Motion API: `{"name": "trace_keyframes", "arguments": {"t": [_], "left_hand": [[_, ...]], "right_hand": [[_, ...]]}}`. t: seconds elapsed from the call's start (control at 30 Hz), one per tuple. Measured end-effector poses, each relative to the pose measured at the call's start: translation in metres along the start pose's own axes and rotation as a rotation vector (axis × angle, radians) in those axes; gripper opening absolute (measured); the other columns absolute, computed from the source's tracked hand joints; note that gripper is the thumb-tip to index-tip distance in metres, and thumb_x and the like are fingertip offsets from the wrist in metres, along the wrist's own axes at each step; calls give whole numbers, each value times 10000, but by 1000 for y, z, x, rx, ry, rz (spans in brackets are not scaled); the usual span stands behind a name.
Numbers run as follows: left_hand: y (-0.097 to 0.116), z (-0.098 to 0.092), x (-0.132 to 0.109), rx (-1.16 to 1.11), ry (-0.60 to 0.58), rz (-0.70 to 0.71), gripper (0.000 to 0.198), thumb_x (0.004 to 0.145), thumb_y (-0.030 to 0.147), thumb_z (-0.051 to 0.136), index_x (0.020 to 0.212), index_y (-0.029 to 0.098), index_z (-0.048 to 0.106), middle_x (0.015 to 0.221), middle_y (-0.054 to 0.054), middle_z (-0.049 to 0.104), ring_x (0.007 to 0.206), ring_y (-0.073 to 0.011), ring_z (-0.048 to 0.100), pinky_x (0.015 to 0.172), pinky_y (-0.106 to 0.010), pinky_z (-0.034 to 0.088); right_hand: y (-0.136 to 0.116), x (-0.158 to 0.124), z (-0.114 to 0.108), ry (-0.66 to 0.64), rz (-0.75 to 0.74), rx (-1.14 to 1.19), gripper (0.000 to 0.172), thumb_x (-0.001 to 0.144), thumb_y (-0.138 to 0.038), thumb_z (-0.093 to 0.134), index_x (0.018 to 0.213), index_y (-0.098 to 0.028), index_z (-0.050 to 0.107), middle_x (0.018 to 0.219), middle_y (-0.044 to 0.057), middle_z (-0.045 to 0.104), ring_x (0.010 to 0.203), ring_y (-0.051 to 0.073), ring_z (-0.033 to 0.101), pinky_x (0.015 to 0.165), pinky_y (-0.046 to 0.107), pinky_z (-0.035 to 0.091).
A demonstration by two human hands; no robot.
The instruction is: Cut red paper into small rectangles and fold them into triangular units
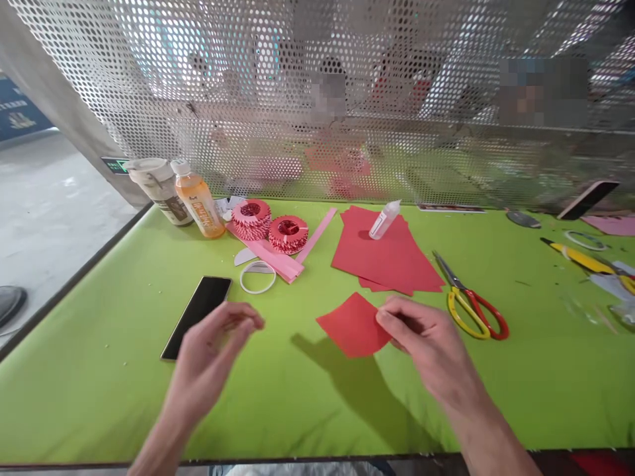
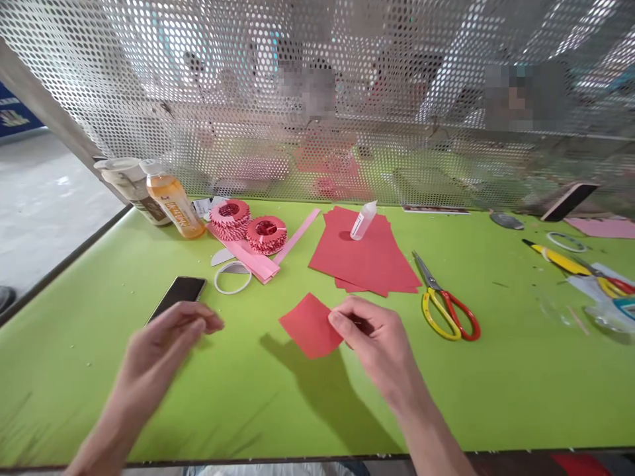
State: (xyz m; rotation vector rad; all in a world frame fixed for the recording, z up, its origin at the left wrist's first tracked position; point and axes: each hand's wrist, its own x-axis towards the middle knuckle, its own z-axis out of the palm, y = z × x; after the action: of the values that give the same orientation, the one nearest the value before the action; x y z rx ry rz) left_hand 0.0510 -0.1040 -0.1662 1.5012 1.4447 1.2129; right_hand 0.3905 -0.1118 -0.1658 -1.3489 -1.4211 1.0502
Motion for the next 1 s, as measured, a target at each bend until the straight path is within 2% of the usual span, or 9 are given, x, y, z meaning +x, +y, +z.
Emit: {"name": "trace_keyframes", "arguments": {"t": [0.07,0.13,0.27,0.33,0.47,0.57,0.67,0.83,1.0], "left_hand": [[7,16,-7,-92,-101,87,452,806,473,705,1219,295,657,1240,-92,721,1117,-367,649,935,-426,515],[16,27,-7,-157,-239,81,653,747,442,789,1347,327,559,1421,-91,599,1296,-392,511,1077,-451,386],[27,29,7,-548,-920,-231,671,723,581,760,1298,292,567,1291,-102,655,1222,-392,564,1035,-481,390],[28,28,12,-757,-1068,-376,692,723,558,776,1314,296,529,1228,-95,682,1183,-367,594,1024,-490,384],[28,33,9,-907,-1007,-453,615,777,441,783,1315,273,536,1171,-107,689,1071,-314,646,973,-471,417],[29,37,5,-918,-962,-458,581,771,481,774,1276,274,576,1138,-97,676,997,-296,653,907,-452,473],[29,39,3,-929,-955,-464,567,761,482,782,1259,287,596,1144,-94,662,1047,-304,616,887,-444,499],[25,41,-1,-952,-950,-459,626,767,486,778,1328,308,565,1196,-100,646,1066,-312,607,908,-454,475],[20,41,-3,-903,-969,-470,743,732,397,839,1396,373,507,1137,-54,660,965,-280,629,913,-426,425]], "right_hand": [[-3,2,9,-73,-33,15,544,1088,-706,987,787,-269,866,748,-21,615,680,205,498,618,370,377],[-8,4,21,-196,-107,35,488,1103,-678,993,830,-280,921,774,-10,691,700,209,561,640,363,410],[-14,6,35,-368,-229,102,336,1194,-608,920,1020,-341,1026,886,16,818,783,226,706,701,354,501],[-12,7,36,-378,-237,136,291,1223,-569,889,1088,-361,1042,947,32,850,840,242,760,732,357,548],[-4,7,39,-338,-235,182,277,1244,-510,864,1096,-345,1030,967,33,840,792,223,708,706,349,546],[0,7,42,-301,-242,182,291,1246,-501,861,1058,-340,1014,944,19,807,710,200,600,666,349,503],[4,7,44,-269,-246,176,261,1233,-496,879,1054,-365,1017,941,16,803,675,196,561,637,353,481],[5,8,44,-250,-247,181,269,1242,-513,854,1083,-376,1022,967,29,816,680,202,619,594,341,488],[2,3,54,-210,-292,105,288,1245,-532,843,1058,-384,1004,982,35,848,740,232,707,707,370,620]]}}
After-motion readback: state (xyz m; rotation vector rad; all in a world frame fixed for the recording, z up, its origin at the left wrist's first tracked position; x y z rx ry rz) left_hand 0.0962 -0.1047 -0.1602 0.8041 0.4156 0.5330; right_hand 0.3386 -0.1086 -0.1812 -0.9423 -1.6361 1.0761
